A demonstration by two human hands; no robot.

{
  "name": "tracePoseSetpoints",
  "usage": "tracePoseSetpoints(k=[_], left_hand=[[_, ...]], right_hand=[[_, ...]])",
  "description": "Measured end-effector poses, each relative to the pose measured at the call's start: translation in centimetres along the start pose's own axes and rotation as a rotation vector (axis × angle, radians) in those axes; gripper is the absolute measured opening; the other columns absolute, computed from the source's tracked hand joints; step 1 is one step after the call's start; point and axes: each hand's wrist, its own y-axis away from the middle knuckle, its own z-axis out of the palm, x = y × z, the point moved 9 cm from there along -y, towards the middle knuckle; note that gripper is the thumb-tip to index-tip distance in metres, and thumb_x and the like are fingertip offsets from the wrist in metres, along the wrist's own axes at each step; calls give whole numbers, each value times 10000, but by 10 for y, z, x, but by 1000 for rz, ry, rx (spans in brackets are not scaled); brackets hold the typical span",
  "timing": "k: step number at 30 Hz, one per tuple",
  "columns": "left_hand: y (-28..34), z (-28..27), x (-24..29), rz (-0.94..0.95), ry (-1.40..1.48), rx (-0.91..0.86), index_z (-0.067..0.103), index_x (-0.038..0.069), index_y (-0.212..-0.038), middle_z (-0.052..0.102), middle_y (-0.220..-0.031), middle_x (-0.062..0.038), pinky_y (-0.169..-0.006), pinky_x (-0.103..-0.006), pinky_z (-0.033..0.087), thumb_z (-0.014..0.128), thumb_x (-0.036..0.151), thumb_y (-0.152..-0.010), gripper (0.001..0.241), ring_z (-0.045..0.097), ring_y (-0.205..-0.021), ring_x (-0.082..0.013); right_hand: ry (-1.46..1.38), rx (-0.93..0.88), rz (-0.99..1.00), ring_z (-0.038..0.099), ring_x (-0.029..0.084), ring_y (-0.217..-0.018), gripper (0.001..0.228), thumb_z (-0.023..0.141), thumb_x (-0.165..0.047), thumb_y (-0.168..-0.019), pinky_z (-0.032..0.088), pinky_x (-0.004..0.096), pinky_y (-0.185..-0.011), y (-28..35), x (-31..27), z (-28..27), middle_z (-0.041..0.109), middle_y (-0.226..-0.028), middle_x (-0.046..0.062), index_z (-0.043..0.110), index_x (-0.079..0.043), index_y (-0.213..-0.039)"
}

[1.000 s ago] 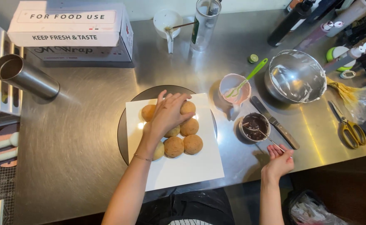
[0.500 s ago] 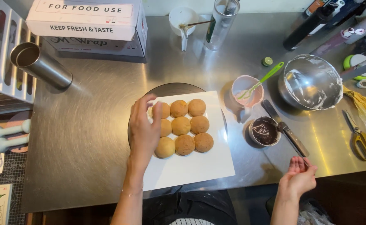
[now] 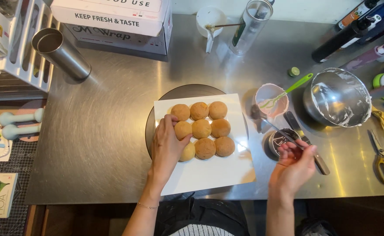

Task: Melting chocolate in a microwave and using a spoon to fill small bread buns.

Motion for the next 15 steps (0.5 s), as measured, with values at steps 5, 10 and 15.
tracePoseSetpoints(k=[5,10,15], left_hand=[[-3,-18,-12,10,75,65,607,21,-1132,655,-1076,-157,-861,-378,556,888,122,-736,496,666,-1006,-296],[6,-23,-97,-270,918,32,616,-6,-1241,677,-1206,-104,-929,-356,564,811,129,-811,491,684,-1050,-190],[28,-16,-110,-364,1414,48,619,-53,-1294,686,-1229,-169,-1005,-366,555,607,347,-1034,477,687,-1090,-207]], right_hand=[[61,-101,66,647,206,-797,370,469,-331,-1169,575,325,-774,49,16,70,639,-897,113,561,20,-1097],[577,-707,-490,735,257,-894,343,445,-237,-1159,606,344,-843,118,-3,135,714,-987,136,625,32,-1043],[697,-1091,-859,726,302,-877,203,616,-167,-1037,592,361,-742,161,7,155,711,-997,156,658,28,-1076]])
